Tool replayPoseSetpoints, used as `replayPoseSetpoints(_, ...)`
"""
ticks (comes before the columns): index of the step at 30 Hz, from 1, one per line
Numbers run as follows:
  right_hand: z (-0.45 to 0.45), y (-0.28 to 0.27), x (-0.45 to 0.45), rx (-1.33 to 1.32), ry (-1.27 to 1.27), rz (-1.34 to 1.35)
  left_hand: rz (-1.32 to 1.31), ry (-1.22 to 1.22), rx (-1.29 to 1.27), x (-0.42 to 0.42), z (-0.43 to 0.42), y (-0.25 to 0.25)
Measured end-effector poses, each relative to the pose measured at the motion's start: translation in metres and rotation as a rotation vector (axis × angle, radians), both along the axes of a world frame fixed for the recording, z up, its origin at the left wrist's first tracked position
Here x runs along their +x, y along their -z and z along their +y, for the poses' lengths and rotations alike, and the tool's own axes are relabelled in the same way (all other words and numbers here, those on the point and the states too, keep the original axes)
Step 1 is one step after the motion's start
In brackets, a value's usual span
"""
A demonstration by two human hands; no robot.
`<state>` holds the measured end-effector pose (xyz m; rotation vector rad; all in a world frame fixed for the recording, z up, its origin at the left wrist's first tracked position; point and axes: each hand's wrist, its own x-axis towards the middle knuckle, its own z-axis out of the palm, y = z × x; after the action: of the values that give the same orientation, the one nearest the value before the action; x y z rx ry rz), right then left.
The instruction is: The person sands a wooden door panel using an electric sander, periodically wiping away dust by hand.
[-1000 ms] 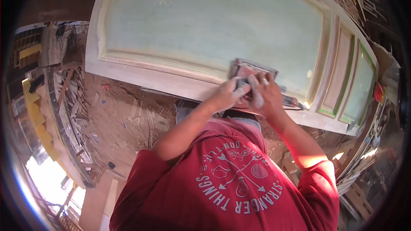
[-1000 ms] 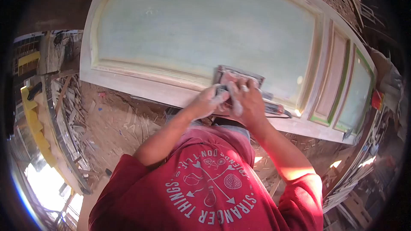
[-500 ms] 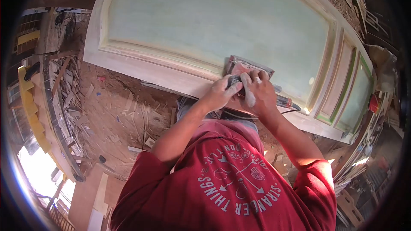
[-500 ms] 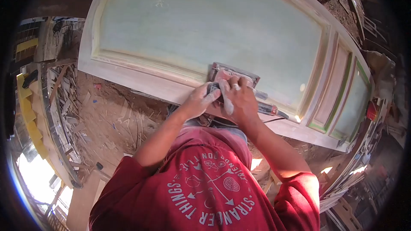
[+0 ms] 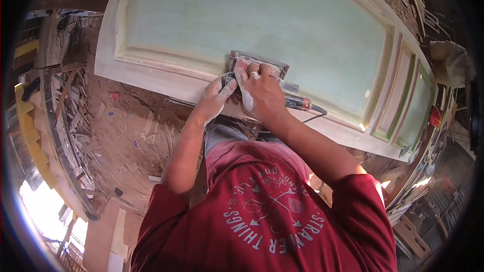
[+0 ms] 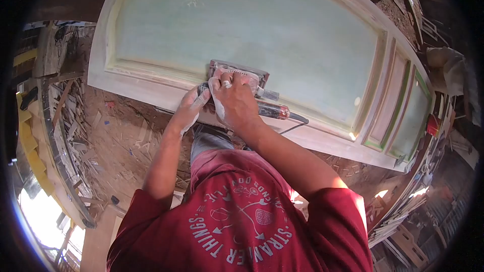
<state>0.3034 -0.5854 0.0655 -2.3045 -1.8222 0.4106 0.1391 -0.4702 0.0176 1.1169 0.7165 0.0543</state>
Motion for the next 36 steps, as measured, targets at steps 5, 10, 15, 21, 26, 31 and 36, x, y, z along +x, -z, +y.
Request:
replayPoseSetpoints(5, -0.042, -0.002, 0.019, -0.093, 0.06, 0.026, -0.039, 0.066, 0.023, 0.026, -0.036, 0.004)
replayPoseSetpoints(10, -0.093, -0.017, 0.047, -0.116, 0.119, -0.04, 0.074, 0.193, 0.194, 0.063, -0.088, -0.002)
replayPoseSetpoints(15, -0.093, -0.022, 0.049, -0.192, 0.122, -0.006, 0.05, 0.154, 0.159, 0.067, -0.098, -0.001)
replayPoseSetpoints(21, -0.061, -0.011, 0.031, -0.118, 0.061, 0.015, 0.028, 0.077, 0.032, 0.039, -0.062, -0.001)
replayPoseSetpoints(26, -0.07, -0.02, 0.038, -0.114, 0.079, 0.01, 0.035, 0.103, 0.131, 0.05, -0.073, -0.001)
replayPoseSetpoints(31, -0.098, -0.02, 0.056, -0.213, 0.109, -0.04, 0.076, 0.132, 0.113, 0.071, -0.103, -0.008)
replayPoseSetpoints(36, -0.081, -0.028, 0.05, -0.19, 0.1, -0.014, 0.044, 0.064, 0.133, 0.065, -0.094, -0.007)
